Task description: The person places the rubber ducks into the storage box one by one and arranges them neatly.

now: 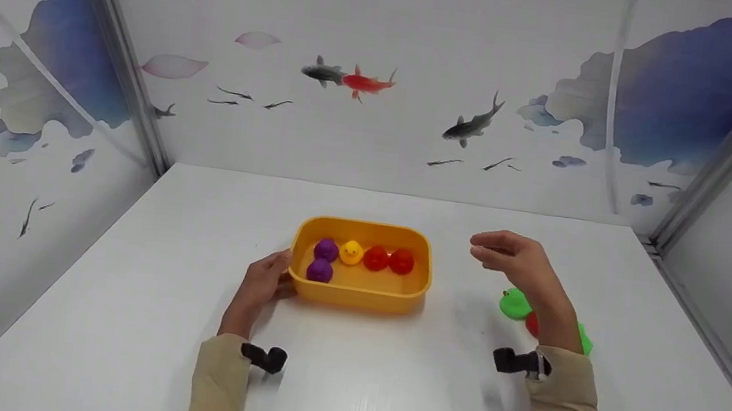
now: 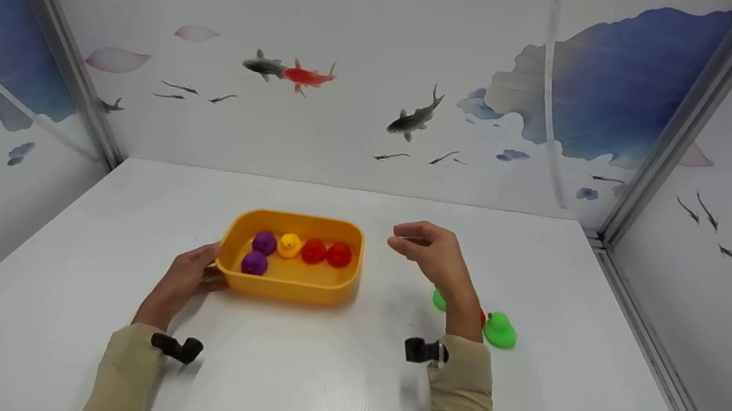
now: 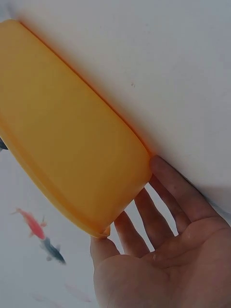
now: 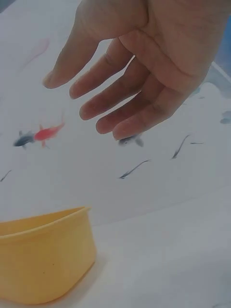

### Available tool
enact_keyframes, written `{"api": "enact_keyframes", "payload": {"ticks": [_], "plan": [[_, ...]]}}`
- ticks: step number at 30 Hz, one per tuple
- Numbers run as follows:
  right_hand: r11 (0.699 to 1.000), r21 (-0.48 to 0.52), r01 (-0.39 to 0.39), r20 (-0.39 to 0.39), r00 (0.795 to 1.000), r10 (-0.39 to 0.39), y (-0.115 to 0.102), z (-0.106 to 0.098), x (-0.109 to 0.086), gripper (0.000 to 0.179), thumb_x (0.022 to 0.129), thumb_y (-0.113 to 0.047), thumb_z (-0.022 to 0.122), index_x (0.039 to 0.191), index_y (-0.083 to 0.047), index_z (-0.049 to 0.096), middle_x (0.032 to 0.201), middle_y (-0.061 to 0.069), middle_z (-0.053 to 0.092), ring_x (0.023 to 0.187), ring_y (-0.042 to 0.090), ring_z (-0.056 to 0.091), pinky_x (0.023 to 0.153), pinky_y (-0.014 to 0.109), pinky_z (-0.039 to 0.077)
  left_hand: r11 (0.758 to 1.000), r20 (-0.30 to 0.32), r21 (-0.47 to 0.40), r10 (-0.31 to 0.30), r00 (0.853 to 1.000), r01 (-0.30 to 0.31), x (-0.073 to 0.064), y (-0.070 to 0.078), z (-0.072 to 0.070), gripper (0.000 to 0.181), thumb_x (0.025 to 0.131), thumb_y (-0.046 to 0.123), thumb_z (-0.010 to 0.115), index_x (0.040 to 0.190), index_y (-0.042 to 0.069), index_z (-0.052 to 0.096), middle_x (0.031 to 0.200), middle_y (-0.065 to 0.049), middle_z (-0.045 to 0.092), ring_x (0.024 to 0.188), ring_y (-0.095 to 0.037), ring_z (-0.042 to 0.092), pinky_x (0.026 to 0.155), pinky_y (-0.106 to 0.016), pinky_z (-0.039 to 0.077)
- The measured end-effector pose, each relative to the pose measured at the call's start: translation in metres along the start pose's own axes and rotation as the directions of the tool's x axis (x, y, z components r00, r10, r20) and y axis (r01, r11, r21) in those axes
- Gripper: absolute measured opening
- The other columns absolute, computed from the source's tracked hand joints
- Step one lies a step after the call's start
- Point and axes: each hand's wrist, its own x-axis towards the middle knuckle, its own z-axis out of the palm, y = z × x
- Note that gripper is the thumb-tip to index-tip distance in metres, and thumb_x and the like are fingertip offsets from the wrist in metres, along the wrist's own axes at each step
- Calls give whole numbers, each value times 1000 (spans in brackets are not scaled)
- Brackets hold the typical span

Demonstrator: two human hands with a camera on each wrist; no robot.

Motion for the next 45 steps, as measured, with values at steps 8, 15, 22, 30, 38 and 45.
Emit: {"api": "enact_keyframes", "payload": {"ticks": [8,15,22,30,38,45], "plan": [[995,-104,-8,-43,999,4,35,-21,-3,62,93,-46,69,141,-10,55,147,20,51,140,40,43,114,59,40,999,-8,13,-29,1000,29,-2,-3,-1,50,106,45,45,145,16,54,131,-13,65,94,-17,68,87,-28,60],[988,-144,-53,-40,998,47,64,-39,-4,66,93,-49,67,145,-11,50,153,21,45,144,44,35,115,65,33,999,-12,20,-40,999,40,-1,-1,-2,50,105,45,45,145,16,54,133,-12,65,95,-17,68,88,-28,60],[978,-145,-148,-20,989,146,88,-46,-7,74,91,-53,68,148,-11,46,155,22,41,144,43,34,117,62,33,1000,-12,13,-25,1000,25,-1,1,-2,51,106,44,45,146,14,53,132,-15,65,93,-16,69,87,-29,61],[971,-179,-156,22,986,163,100,-43,-5,76,90,-54,69,146,-8,48,152,25,42,142,44,38,116,58,37,999,-7,-35,17,1000,-17,-2,1,0,46,107,36,45,143,10,55,130,-19,65,89,-14,70,80,-28,62],[962,-200,-187,23,980,195,97,-41,-4,73,88,-51,73,143,-7,52,149,24,47,137,43,45,114,55,41,1000,4,-21,17,1000,-17,-2,2,1,48,107,39,45,145,12,54,133,-19,64,92,-14,69,87,-31,61],[951,-236,-200,25,977,212,99,-37,-2,68,87,-47,75,139,-8,55,147,20,50,135,42,47,111,55,44,1000,0,-3,7,1000,-7,0,2,1,47,107,39,44,146,13,53,134,-16,64,92,-13,69,86,-29,61]]}}
